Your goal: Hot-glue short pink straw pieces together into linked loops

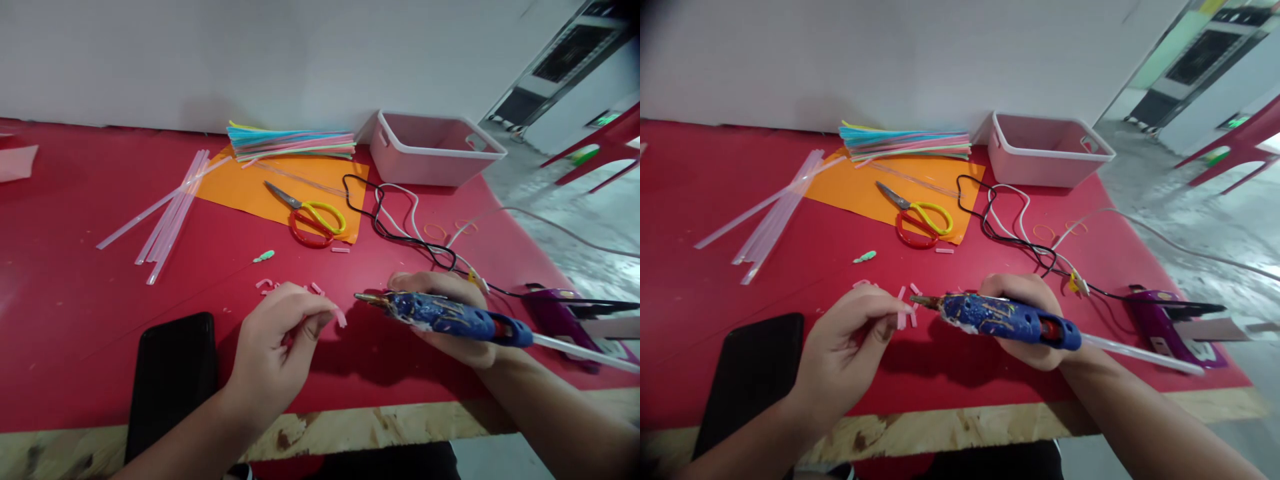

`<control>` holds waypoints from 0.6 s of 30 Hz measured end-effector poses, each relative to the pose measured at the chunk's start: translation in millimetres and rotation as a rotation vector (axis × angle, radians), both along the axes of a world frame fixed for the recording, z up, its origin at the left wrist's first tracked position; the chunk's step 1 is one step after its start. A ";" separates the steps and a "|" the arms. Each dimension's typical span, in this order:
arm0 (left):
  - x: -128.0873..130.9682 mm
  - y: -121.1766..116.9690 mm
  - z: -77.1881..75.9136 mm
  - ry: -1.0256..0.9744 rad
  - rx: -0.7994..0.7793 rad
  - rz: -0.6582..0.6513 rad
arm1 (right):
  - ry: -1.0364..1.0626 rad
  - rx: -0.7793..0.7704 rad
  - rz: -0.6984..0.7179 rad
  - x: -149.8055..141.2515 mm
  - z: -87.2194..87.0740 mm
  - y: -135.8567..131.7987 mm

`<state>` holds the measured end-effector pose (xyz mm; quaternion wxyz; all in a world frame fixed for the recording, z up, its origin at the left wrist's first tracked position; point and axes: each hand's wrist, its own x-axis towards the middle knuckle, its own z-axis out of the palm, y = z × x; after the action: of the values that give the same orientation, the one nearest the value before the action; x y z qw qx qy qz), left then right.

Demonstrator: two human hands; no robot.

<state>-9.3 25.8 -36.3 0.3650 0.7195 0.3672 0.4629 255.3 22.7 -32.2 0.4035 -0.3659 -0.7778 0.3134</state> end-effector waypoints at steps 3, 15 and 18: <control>-1.4 0.2 0.9 -0.039 0.082 0.015 | 0.089 -0.104 0.063 -2.4 0.3 -0.4; -5.3 -8.2 -2.7 -0.050 0.197 0.016 | 0.153 0.051 0.219 -19.8 -6.0 -3.6; -5.0 -8.1 -3.0 -0.037 0.221 0.016 | 0.159 0.042 0.203 -20.3 -5.9 -4.4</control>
<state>-14.4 17.7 -39.4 0.2865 0.7438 0.3129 0.5165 235.0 18.3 -38.1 0.4374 -0.2507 -0.7829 0.3645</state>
